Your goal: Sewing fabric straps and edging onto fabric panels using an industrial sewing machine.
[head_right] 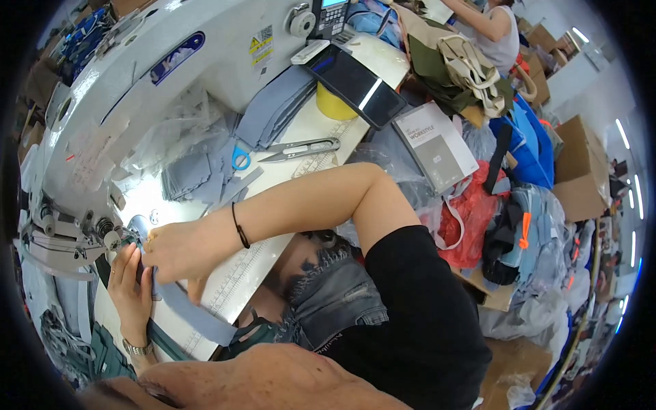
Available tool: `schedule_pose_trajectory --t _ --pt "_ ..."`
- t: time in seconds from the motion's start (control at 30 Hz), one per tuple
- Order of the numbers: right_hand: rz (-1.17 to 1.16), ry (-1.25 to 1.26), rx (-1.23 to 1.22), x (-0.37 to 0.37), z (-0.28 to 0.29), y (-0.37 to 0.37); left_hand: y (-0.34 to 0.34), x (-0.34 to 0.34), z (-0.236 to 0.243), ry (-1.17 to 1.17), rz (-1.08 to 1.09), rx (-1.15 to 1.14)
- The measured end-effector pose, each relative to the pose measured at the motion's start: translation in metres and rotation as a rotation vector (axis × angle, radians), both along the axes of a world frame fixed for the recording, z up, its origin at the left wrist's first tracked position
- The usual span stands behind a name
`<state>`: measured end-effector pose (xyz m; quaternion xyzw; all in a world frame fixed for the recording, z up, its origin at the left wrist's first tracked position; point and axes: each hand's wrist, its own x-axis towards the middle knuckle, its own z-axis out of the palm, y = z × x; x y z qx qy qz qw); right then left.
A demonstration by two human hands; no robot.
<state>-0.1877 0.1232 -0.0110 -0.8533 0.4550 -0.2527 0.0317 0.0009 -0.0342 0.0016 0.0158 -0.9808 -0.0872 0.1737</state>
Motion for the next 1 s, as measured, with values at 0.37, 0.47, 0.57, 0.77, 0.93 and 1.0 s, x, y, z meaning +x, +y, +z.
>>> schedule_pose_trajectory --t 0.37,0.47,0.57,0.77,0.93,1.0 --pt "0.112 -0.131 0.034 0.0 0.002 -0.004 0.006 0.013 0.004 -0.012 0.032 -0.023" --pt "0.061 -0.033 -0.052 0.007 -0.007 -0.009 0.005 0.007 -0.001 0.014 0.034 0.014" --pt "-0.053 0.154 -0.115 0.009 0.001 -0.001 0.005 0.002 0.004 0.028 0.035 -0.014" --pt "-0.05 0.149 -0.185 0.004 0.012 0.001 0.01 0.008 0.001 0.145 -0.003 -0.053" --pt "-0.073 0.173 -0.219 0.007 0.011 0.003 0.014 0.009 -0.001 0.116 0.012 -0.079" --pt "-0.095 0.186 -0.221 0.002 0.011 0.004 0.016 0.006 -0.002 0.102 0.03 -0.091"
